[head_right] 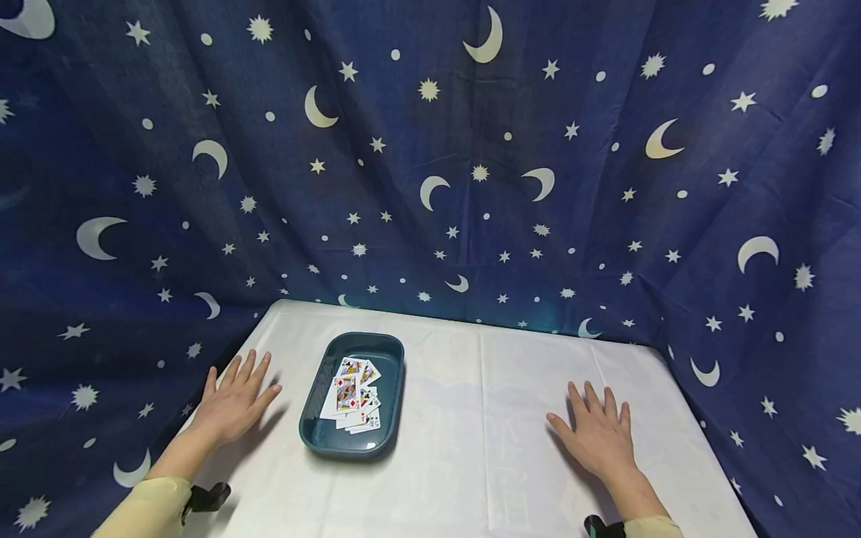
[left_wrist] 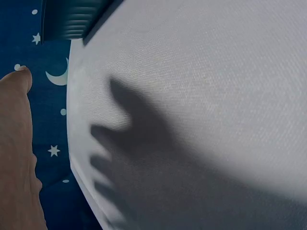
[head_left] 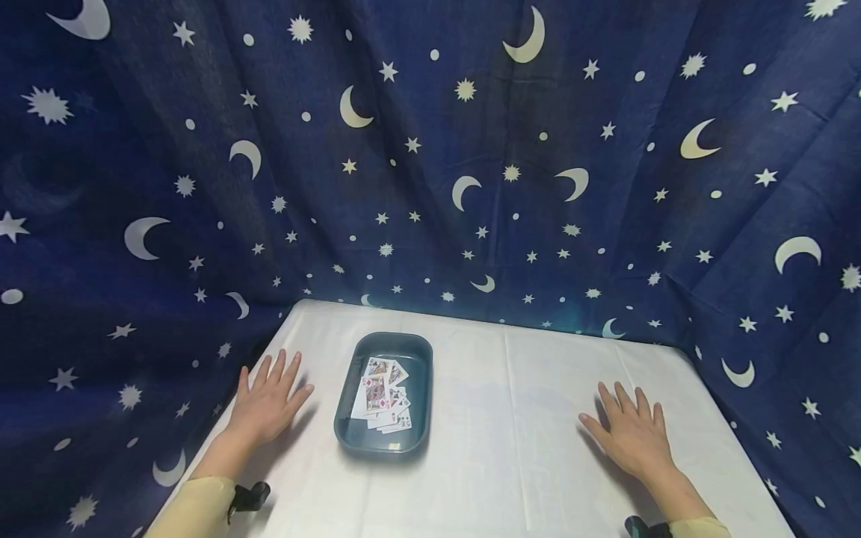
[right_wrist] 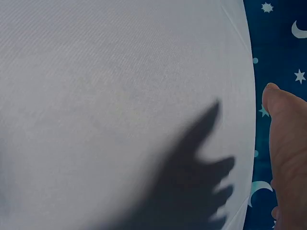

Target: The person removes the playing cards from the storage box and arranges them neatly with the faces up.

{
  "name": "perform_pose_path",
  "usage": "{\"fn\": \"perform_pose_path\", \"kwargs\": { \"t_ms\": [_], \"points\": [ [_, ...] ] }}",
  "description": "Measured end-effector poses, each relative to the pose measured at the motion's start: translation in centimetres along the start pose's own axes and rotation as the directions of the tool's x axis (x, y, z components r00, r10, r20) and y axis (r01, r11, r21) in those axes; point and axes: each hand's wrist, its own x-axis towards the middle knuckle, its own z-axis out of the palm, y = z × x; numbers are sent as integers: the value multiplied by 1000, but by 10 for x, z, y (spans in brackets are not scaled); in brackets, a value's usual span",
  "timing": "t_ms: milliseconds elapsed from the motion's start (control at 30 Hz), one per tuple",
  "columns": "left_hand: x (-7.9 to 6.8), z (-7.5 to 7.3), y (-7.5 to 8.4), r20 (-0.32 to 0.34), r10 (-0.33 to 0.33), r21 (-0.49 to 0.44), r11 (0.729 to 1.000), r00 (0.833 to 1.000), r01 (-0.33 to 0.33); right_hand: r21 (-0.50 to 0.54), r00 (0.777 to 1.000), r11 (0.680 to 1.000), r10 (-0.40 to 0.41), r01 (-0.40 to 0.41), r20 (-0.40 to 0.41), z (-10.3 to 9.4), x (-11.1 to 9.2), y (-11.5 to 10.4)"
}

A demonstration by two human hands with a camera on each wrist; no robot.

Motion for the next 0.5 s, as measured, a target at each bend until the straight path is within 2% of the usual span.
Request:
{"fn": "perform_pose_path", "kwargs": {
  "t_ms": [267, 500],
  "points": [
    [2, -5, 3, -20, 42, 8, 999, 999, -42, 24, 999, 999, -44, 44, -28, -4, 10, -12],
    [4, -11, 11, -58, 88, 10, 996, 994, -88, 11, 993, 995, -101, 102, -56, -11, 24, -37]
  ]
}}
